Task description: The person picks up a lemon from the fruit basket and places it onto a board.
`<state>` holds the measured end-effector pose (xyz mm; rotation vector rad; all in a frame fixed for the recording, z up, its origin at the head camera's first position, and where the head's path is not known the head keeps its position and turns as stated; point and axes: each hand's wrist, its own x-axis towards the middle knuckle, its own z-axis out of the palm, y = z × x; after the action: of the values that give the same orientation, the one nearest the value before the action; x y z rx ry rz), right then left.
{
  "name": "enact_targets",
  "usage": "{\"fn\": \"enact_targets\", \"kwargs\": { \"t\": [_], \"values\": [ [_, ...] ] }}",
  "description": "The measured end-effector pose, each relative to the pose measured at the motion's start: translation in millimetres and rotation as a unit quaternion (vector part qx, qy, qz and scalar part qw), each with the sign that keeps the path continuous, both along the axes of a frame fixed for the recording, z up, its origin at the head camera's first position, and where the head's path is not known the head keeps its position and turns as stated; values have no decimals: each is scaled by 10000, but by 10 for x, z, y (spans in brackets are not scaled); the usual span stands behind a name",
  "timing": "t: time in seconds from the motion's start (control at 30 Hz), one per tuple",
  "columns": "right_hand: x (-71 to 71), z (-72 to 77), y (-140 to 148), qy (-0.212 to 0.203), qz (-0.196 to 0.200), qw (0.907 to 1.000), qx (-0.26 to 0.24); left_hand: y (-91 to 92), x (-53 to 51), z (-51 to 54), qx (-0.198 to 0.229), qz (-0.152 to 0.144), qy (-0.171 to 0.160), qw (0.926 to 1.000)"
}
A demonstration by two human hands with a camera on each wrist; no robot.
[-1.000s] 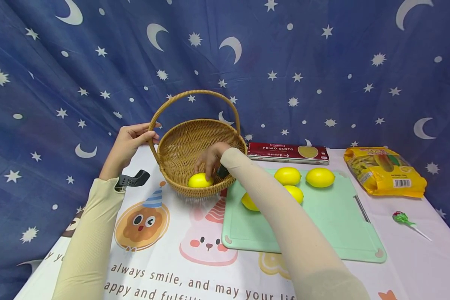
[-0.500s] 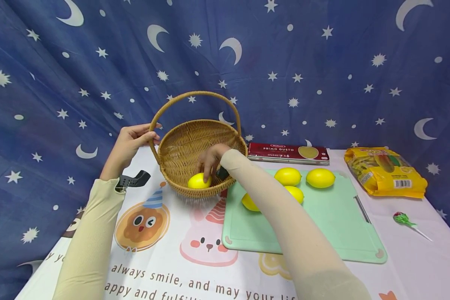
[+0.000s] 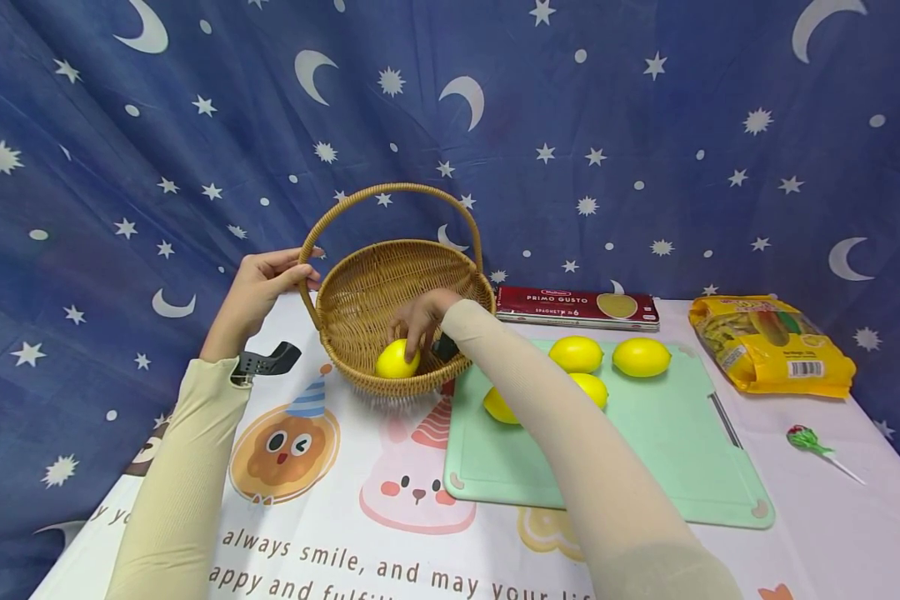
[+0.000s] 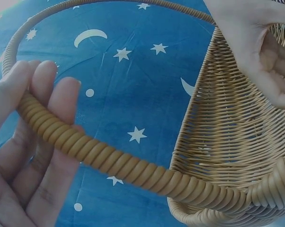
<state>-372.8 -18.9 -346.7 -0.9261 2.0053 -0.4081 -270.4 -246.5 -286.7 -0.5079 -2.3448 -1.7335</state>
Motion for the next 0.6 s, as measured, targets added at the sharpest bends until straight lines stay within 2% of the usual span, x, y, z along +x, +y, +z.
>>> {"fn": "enact_targets", "kwargs": {
  "t": [0.17, 0.33, 0.47, 0.6],
  "values": [
    [-37, 1, 2, 805, 100, 9966, -114, 4, 2, 0, -41, 15, 2, 10000],
    [-65, 5, 20, 1194, 123, 9924, -275, 5, -3, -7, -13, -6, 40, 10000],
    [-81, 8, 17, 1314, 245, 9905, -309, 2, -5, -7, -13, 2, 60, 10000],
    [-80, 7, 9, 1082, 90, 9937, -270, -1, -5, -8, 17, -14, 69, 10000]
  ]
}}
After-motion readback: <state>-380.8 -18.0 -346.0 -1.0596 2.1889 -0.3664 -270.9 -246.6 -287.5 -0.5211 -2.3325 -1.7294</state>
